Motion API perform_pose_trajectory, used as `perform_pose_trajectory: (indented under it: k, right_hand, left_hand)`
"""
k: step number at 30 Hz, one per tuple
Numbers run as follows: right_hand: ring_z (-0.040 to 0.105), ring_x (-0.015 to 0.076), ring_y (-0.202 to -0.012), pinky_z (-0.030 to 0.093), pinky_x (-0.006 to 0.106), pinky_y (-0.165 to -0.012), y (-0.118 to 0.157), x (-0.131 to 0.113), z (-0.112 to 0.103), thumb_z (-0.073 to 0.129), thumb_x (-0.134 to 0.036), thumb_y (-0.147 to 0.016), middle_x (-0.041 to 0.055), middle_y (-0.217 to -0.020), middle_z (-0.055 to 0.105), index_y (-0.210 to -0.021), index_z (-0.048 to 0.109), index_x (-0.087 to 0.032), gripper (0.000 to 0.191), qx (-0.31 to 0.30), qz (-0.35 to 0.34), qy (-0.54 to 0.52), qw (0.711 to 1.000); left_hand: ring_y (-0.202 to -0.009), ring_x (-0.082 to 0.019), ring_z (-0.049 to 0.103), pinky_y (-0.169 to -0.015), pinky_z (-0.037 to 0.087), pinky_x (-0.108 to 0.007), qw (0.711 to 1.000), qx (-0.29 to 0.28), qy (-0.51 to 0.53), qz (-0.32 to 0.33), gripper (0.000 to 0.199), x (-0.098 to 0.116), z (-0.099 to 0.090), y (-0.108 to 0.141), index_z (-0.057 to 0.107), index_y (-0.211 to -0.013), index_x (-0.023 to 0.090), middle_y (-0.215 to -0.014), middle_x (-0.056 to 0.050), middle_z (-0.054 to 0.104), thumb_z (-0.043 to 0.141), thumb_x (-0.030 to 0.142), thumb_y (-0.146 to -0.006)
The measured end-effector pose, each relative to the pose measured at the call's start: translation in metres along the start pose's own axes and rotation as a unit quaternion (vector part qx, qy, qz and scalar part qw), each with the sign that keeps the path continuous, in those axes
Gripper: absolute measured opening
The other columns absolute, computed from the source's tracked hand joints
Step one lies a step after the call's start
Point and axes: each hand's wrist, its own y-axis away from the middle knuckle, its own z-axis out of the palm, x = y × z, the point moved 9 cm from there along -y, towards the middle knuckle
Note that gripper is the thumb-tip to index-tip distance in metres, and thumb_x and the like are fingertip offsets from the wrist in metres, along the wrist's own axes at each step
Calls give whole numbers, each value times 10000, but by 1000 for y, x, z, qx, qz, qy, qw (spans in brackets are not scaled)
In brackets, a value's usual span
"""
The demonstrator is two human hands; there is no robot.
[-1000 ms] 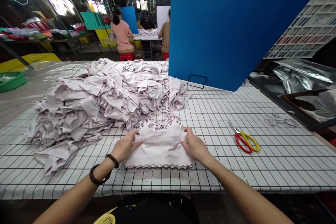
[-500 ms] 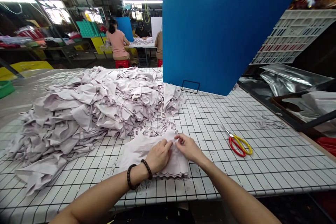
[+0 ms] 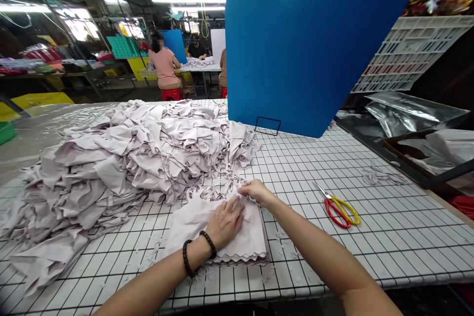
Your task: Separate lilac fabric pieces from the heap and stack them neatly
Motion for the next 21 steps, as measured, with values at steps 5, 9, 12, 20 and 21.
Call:
perform_pose_trajectory:
  k: [5,9,12,20,21]
  right_hand:
    - [288,43,-379,171,191,-367,-11,-3,-21,662,-273,-590,-70,-523,489,-838,590,-178,276,58,-40,-4,998]
    - [445,75,-497,329,195,-456,-19,-21,-17,651,-325,-629,-17,-603,570,-732,604,-148,210,51,-142,24,988]
    - [473,86,-519,356,197,-491,-29,-19,0,727,-288,-542,-24,-559,570,-649,602,-141,221,10,-132,77,988]
    - [454,84,-484,339,201,-469,-50,-32,1,696,-278,-568,-33,-524,560,-614,598,-141,175,32,-147,72,986]
    - [468,88,-500,350,203,-480,-50,-35,-1,688,-285,-581,-27,-548,576,-632,611,-139,172,42,-155,69,985]
  left_hand:
    - [-1074,-239,471,-857,455,-386,1000,8,14,12,343,-1,2,1,486,-1230,252,-1379,-58,407,400,299,-902]
    - [-1066,-244,477,-858,451,-394,1000,11,20,8,351,-2,1,1,485,-1236,248,-1390,-59,401,398,306,-901]
    - [-1057,-243,477,-847,454,-393,1000,10,22,4,349,-2,1,1,488,-1230,256,-1376,-58,415,405,315,-896]
    - [-1062,-249,470,-846,453,-401,1000,6,21,9,367,-2,2,1,492,-1236,243,-1368,-69,425,411,318,-886]
    - [-1062,-251,470,-845,454,-401,1000,6,22,8,368,-3,2,1,489,-1237,243,-1367,-69,425,414,319,-884]
